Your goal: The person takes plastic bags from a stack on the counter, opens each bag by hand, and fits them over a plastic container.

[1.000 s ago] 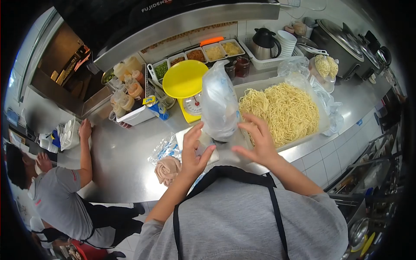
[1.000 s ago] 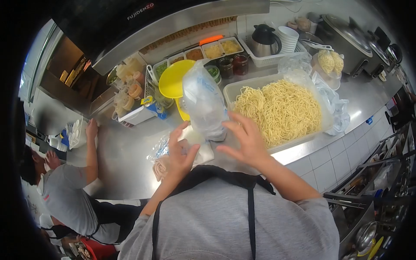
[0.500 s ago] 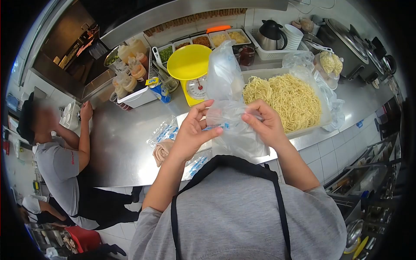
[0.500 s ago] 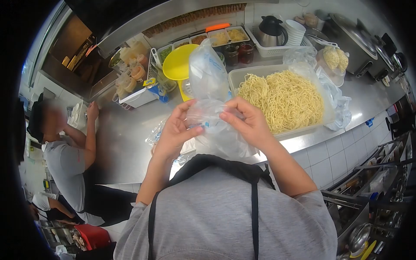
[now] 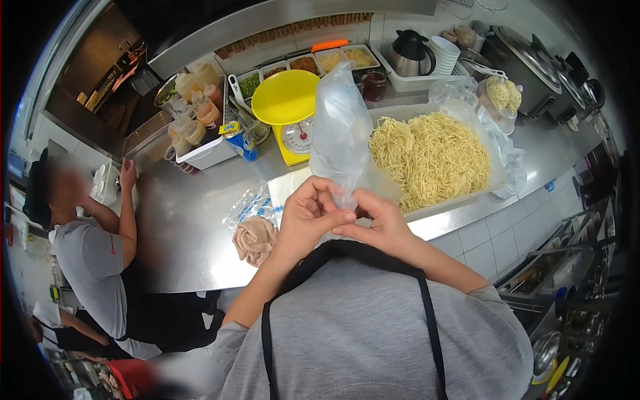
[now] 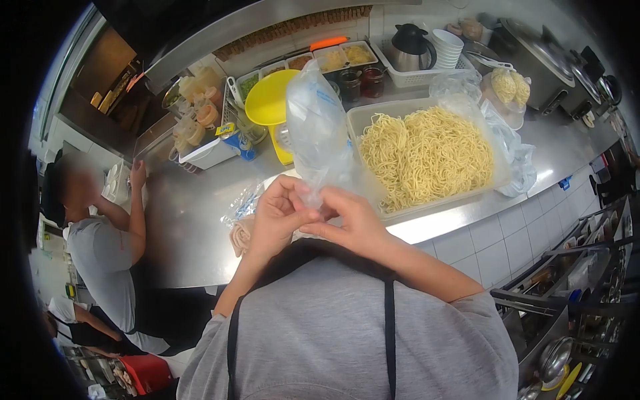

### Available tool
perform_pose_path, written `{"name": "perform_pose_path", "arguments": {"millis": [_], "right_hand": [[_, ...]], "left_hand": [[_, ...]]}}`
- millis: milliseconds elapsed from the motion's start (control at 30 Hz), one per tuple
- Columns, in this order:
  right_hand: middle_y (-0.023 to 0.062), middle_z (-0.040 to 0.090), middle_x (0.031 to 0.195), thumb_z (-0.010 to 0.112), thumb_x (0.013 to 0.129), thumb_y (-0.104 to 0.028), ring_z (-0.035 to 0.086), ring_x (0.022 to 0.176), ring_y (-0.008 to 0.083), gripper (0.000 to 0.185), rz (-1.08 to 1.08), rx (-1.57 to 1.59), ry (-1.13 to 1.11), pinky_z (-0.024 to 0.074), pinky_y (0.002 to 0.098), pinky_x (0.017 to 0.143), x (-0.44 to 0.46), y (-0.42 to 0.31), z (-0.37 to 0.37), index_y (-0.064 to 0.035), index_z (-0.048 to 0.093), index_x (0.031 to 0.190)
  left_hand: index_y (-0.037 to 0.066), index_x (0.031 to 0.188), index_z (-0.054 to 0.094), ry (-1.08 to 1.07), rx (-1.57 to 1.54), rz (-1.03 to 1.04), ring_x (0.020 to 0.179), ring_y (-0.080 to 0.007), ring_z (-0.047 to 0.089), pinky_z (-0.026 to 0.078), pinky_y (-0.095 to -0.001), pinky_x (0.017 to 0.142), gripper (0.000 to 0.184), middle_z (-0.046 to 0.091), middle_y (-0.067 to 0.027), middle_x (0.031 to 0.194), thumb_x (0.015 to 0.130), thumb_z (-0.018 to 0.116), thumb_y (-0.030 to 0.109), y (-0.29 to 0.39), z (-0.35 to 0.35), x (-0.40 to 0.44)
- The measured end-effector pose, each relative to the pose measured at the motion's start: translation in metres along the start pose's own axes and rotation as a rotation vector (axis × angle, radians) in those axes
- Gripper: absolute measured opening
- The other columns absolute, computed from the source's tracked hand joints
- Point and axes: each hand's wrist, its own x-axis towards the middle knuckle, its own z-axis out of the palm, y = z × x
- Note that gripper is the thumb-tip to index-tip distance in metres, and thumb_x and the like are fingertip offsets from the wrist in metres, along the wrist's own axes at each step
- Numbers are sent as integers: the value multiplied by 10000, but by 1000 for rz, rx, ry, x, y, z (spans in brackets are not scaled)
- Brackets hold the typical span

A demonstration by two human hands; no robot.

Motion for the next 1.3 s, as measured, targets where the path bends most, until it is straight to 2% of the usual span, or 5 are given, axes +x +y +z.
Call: {"name": "perform_pose_path", "arguments": {"millis": [733,933,1000,1067,1300], "right_hand": [[67,580,858,566,844,-15,558,809,127,82,-138,980,-397,443,275,747,-8,-23,-30,-30,485,849],[72,565,761,630,800,-358,577,747,192,277,-350,-608,-279,440,297,712,3,-85,-81,-86,588,818],[78,591,789,624,776,-420,593,772,238,366,-570,-1108,-74,428,370,779,16,-104,-101,-78,612,905],[84,597,844,634,753,-447,590,816,256,412,-612,-1140,85,396,418,826,33,-106,-109,-79,610,936],[120,568,1028,718,640,-520,506,1050,304,592,-226,-827,-166,314,486,965,75,6,-86,-71,586,1002]], "left_hand": [[92,784,391,255,-190,269,723,-87,443,379,-200,677,154,475,-8,802,865,507,31,9,-8,3],[108,797,450,-248,-358,370,656,-165,484,384,-354,760,148,487,-45,729,847,580,158,98,10,-23],[112,790,512,-250,1269,910,655,-177,523,303,-433,885,168,516,-54,731,792,631,230,131,7,-15],[122,795,559,-81,1681,1011,871,-209,572,198,-486,963,204,584,-55,878,745,656,294,142,6,-1],[116,1086,558,-177,1577,483,1294,-307,292,-43,-653,1002,543,396,-133,1342,713,649,499,31,-47,69]]}}
